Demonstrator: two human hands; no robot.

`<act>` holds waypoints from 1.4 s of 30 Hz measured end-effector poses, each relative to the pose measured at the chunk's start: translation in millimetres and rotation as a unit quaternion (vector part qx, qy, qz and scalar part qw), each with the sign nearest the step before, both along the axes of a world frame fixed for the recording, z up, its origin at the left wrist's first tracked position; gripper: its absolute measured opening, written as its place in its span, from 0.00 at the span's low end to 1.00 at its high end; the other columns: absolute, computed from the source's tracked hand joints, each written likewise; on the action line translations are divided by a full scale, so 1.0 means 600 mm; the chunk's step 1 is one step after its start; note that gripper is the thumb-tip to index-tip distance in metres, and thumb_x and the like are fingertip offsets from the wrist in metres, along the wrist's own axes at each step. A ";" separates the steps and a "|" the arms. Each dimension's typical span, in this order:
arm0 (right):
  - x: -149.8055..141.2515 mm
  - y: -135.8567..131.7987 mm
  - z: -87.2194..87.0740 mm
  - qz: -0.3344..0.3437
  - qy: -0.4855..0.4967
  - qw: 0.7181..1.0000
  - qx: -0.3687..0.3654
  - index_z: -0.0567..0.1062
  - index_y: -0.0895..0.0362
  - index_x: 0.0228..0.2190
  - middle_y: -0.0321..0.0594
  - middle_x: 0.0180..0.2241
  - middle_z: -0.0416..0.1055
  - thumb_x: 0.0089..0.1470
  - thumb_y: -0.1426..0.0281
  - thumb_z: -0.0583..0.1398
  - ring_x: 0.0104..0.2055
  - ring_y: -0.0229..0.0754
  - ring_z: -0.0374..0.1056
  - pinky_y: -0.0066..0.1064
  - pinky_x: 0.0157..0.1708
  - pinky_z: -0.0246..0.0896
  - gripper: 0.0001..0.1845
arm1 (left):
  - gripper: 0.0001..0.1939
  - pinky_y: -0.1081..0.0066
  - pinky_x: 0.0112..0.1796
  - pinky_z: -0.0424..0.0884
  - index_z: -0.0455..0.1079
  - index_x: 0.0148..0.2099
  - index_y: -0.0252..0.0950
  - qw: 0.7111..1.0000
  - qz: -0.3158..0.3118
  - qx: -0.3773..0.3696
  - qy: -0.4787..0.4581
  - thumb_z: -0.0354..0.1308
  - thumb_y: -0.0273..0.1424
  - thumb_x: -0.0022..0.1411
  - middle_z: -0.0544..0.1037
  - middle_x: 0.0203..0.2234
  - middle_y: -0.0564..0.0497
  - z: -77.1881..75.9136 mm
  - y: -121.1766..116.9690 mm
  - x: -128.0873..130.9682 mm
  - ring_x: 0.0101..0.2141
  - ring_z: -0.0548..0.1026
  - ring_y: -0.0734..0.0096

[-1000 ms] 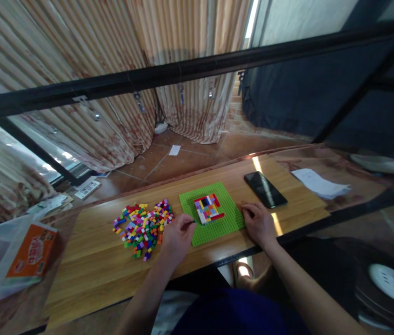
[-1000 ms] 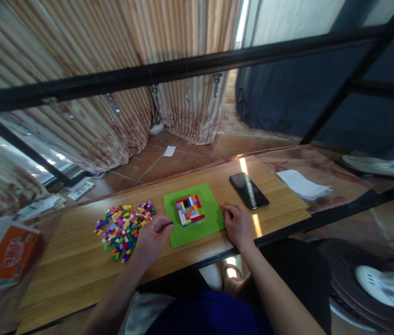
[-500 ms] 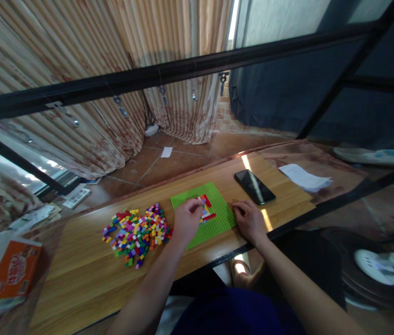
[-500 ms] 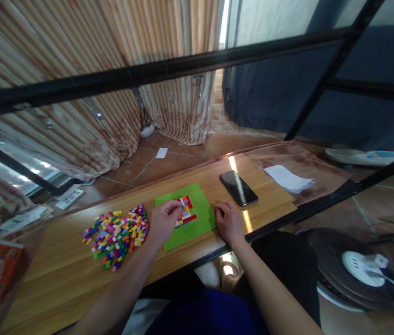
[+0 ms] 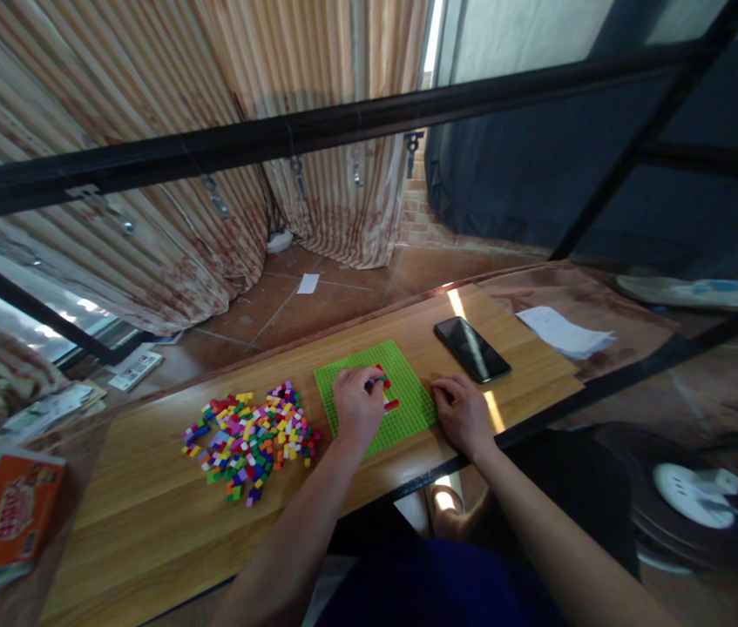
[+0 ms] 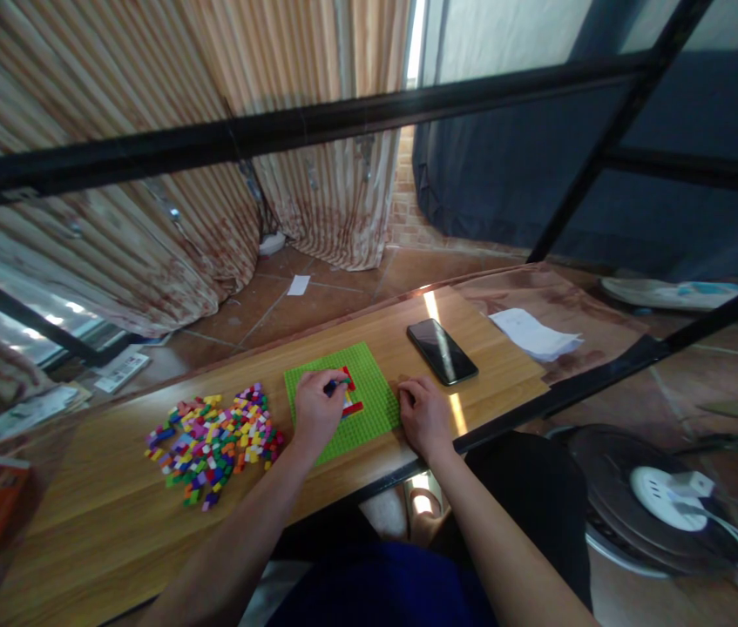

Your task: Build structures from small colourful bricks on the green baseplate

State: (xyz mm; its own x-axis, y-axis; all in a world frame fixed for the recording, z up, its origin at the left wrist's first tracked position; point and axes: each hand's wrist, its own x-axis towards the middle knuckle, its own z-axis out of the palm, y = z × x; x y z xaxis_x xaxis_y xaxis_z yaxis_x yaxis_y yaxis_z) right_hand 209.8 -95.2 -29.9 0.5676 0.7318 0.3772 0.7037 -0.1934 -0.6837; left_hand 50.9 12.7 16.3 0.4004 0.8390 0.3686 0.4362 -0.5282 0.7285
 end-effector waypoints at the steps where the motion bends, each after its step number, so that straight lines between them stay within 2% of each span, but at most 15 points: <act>1: 0.000 0.000 -0.001 0.000 0.001 1.000 0.001 0.78 0.55 0.31 0.43 0.36 0.74 0.56 0.68 0.54 0.38 0.44 0.70 0.36 0.39 0.65 0.12 | 0.07 0.62 0.43 0.66 0.76 0.32 0.39 1.000 0.000 0.007 0.007 0.58 0.23 0.54 0.79 0.29 0.52 0.000 0.000 -0.001 0.37 0.73 0.64; 11: 0.001 -0.001 0.000 0.007 0.000 1.000 0.003 0.78 0.56 0.31 0.44 0.36 0.73 0.56 0.68 0.54 0.38 0.44 0.69 0.36 0.39 0.64 0.12 | 0.09 0.60 0.43 0.61 0.74 0.32 0.40 0.990 -0.035 0.094 0.097 0.55 0.24 0.59 0.79 0.30 0.52 0.003 0.002 -0.005 0.37 0.70 0.63; 16: 0.000 -0.001 0.001 0.005 -0.001 1.000 0.003 0.78 0.56 0.31 0.44 0.35 0.73 0.56 0.68 0.54 0.38 0.45 0.70 0.36 0.39 0.65 0.12 | 0.09 0.58 0.44 0.60 0.74 0.31 0.41 0.989 -0.021 0.102 0.108 0.55 0.26 0.61 0.79 0.32 0.52 -0.001 -0.001 -0.007 0.38 0.69 0.62; 19: 0.000 0.000 0.000 0.003 -0.004 1.000 0.006 0.78 0.56 0.30 0.44 0.35 0.74 0.56 0.68 0.55 0.38 0.45 0.70 0.36 0.39 0.65 0.12 | 0.09 0.57 0.45 0.60 0.75 0.31 0.41 0.987 0.008 0.115 0.112 0.55 0.28 0.62 0.78 0.34 0.50 -0.004 -0.005 -0.008 0.39 0.68 0.61; 22: 0.001 0.000 0.000 0.005 -0.007 1.000 0.004 0.78 0.55 0.31 0.44 0.36 0.74 0.55 0.68 0.54 0.37 0.45 0.70 0.36 0.39 0.65 0.12 | 0.09 0.55 0.46 0.60 0.77 0.36 0.42 0.980 0.023 0.143 0.134 0.54 0.29 0.63 0.76 0.38 0.47 -0.007 -0.012 -0.011 0.41 0.68 0.59; 26: 0.000 -0.001 0.002 0.001 -0.012 1.000 0.001 0.78 0.55 0.30 0.44 0.36 0.74 0.55 0.69 0.54 0.37 0.45 0.70 0.37 0.38 0.65 0.12 | 0.14 0.50 0.49 0.58 0.75 0.47 0.42 0.964 0.010 0.182 0.193 0.51 0.27 0.64 0.74 0.43 0.44 -0.006 -0.027 -0.019 0.44 0.67 0.55; 33: 0.000 -0.002 -0.001 0.001 -0.009 1.000 0.003 0.78 0.56 0.31 0.45 0.36 0.74 0.55 0.68 0.55 0.38 0.44 0.70 0.36 0.39 0.65 0.12 | 0.18 0.46 0.51 0.58 0.71 0.52 0.39 0.947 -0.016 0.187 0.259 0.47 0.24 0.64 0.72 0.47 0.42 -0.005 -0.036 -0.023 0.46 0.67 0.52; 39: 0.002 -0.002 -0.007 -0.002 -0.028 1.000 -0.004 0.78 0.56 0.30 0.44 0.34 0.74 0.55 0.68 0.54 0.36 0.45 0.70 0.36 0.37 0.65 0.13 | 0.21 0.44 0.53 0.58 0.70 0.52 0.40 0.952 -0.020 0.167 0.257 0.48 0.20 0.60 0.72 0.47 0.42 -0.011 -0.035 -0.024 0.47 0.67 0.53; 42: 0.004 -0.002 -0.011 0.003 -0.034 0.999 -0.003 0.78 0.56 0.31 0.44 0.34 0.74 0.55 0.67 0.54 0.36 0.44 0.70 0.36 0.35 0.64 0.13 | 0.24 0.44 0.53 0.57 0.68 0.55 0.41 0.958 -0.029 0.150 0.244 0.48 0.19 0.59 0.72 0.50 0.43 -0.010 -0.035 -0.031 0.49 0.67 0.53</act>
State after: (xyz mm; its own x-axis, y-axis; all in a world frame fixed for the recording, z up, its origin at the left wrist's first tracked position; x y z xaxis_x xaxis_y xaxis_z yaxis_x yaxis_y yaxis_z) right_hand 212.2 -96.2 -36.2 0.5369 0.7373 0.4101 0.7495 -0.1937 -0.6330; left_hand 32.2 -8.0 10.4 0.6292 0.6958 0.3465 0.6492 -0.7155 0.2581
